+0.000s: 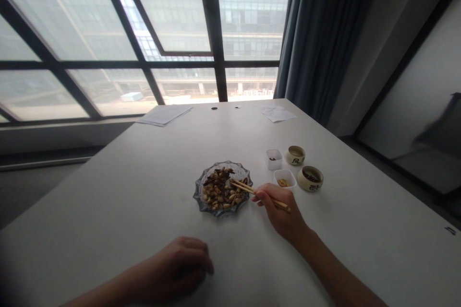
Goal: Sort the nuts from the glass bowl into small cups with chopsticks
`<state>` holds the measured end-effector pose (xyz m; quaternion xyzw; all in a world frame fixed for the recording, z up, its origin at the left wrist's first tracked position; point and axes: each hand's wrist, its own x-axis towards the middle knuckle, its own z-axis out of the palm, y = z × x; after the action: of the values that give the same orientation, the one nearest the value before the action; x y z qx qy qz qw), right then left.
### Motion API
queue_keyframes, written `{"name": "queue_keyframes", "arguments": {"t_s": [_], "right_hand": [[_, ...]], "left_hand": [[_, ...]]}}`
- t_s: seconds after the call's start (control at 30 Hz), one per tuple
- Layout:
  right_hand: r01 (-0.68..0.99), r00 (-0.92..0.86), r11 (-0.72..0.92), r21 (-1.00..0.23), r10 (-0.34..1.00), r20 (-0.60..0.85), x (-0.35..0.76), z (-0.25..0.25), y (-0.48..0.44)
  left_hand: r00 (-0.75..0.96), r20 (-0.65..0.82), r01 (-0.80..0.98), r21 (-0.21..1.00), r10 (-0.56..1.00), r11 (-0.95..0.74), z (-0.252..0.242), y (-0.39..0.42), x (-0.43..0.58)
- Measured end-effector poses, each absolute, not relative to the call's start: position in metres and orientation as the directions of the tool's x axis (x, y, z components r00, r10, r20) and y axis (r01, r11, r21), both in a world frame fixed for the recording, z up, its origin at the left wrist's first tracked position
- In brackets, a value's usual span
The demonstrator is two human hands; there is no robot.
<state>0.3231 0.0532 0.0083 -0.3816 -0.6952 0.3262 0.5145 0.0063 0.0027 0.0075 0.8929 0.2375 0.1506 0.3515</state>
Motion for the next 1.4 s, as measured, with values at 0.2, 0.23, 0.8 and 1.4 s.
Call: {"name": "queue_keyframes", "arguments": {"t_s": [0.2, 0.23, 0.8, 1.4], "right_hand": [[0.198, -0.076, 0.511, -0.836, 0.859, 0.507, 0.319, 0.001, 0.052], [0.194, -0.058, 0.515, -0.835, 0.856, 0.514, 0.318, 0.002, 0.051], [0.25, -0.109, 0.51, -0.823, 0.86, 0.499, 0.322, 0.014, 0.049], [0.241, 0.142, 0.553, -0.797, 0.792, 0.593, 0.317, 0.021, 0.047]], "left_hand": [[0.839, 0.109, 0.318, 0.697, 0.533, -0.643, 0.006, 0.002, 0.006], [0.84, 0.11, 0.317, 0.696, 0.532, -0.644, 0.006, 0.002, 0.006], [0.833, 0.112, 0.316, 0.707, 0.541, -0.632, 0.008, 0.002, 0.007], [0.839, 0.089, 0.325, 0.708, 0.536, -0.627, 0.007, 0.002, 0.005]]}}
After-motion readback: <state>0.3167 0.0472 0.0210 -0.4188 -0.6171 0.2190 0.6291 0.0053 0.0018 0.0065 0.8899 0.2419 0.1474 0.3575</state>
